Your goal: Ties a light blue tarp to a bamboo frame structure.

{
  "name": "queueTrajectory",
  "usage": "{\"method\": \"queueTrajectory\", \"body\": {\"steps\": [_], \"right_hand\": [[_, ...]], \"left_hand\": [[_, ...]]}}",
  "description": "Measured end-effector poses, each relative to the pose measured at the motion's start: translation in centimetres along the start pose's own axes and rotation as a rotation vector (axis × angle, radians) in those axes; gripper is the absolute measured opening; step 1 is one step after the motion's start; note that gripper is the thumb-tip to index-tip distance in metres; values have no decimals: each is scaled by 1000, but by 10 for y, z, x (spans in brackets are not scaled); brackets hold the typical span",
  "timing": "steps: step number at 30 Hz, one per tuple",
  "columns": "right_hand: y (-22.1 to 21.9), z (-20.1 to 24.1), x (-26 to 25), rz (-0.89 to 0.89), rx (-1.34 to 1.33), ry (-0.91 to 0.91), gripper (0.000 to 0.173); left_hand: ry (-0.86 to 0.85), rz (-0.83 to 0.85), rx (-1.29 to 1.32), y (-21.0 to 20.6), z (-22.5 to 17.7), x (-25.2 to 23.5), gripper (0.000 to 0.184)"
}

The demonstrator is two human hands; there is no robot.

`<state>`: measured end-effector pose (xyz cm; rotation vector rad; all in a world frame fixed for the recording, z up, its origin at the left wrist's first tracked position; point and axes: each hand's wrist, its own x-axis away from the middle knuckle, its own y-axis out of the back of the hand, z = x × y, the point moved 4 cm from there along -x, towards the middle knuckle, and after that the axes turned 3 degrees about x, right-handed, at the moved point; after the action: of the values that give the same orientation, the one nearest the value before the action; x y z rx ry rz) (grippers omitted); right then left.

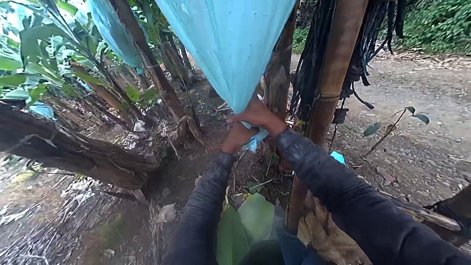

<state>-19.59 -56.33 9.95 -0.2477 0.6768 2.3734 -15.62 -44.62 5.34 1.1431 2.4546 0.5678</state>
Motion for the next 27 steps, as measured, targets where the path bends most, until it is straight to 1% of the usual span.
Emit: {"method": "queueTrajectory", "body": {"steps": [1,2,3,4,5,6,7,8,9,10,12,13,14,15,16,17,18,19,20,21,22,24,25,27], "right_hand": [[-9,-2,-15,-3,9,11,128],[-14,-7,-25,-38,5,28,99],[-15,-12,-29,-64,-13,35,74],[-12,-17,-28,-71,-36,28,60],[-6,-21,-25,-65,-59,13,56],[2,-22,-21,-47,-79,-3,57],[10,-21,-17,-17,-117,-4,54],[16,-20,-13,33,-189,8,48],[17,-19,-8,126,-306,15,38],[13,-17,-3,255,-461,22,29],[0,-11,6,562,-706,14,31],[-6,-9,8,660,-771,-4,30],[-10,-6,11,709,-795,-28,22],[-13,-2,13,722,-767,-58,7],[-13,1,15,709,-719,-86,3],[-11,2,17,681,-674,-107,2],[-9,1,18,654,-647,-113,3],[-6,-1,18,623,-624,-99,6],[-1,-1,19,577,-580,-68,7],[3,-2,18,508,-510,-35,10],[7,-4,17,439,-414,-11,17],[13,-9,15,311,-204,23,27],[16,-10,16,257,-101,29,32],[22,-5,33,173,58,23,44]], "left_hand": [[-12,14,-11,-1,-3,-3,45],[-30,48,10,0,2,-11,39],[-62,99,87,5,14,-23,34],[-96,149,199,14,27,-30,33],[-120,158,302,30,41,-34,36],[-129,94,372,50,54,-36,37],[-124,-44,447,70,65,-39,33],[-109,-189,546,88,71,-41,28],[-106,-310,667,100,70,-45,23],[-114,-362,806,106,61,-46,25],[-188,-363,1102,103,28,-51,32],[-233,-336,1207,95,8,-54,34],[-276,-301,1275,87,-10,-58,34],[-298,-284,1312,78,-26,-61,35],[-304,-291,1312,72,-39,-63,33],[-319,-295,1270,69,-50,-60,29],[-351,-291,1152,70,-57,-56,22],[-384,-304,936,77,-63,-51,15],[-421,-319,629,86,-68,-44,11],[-423,-311,270,97,-71,-35,19],[-379,-257,-81,104,-75,-25,29],[-246,-69,-591,99,-78,-10,41],[-188,34,-781,89,-79,-5,37],[-151,185,-1061,63,-89,8,23]]}}
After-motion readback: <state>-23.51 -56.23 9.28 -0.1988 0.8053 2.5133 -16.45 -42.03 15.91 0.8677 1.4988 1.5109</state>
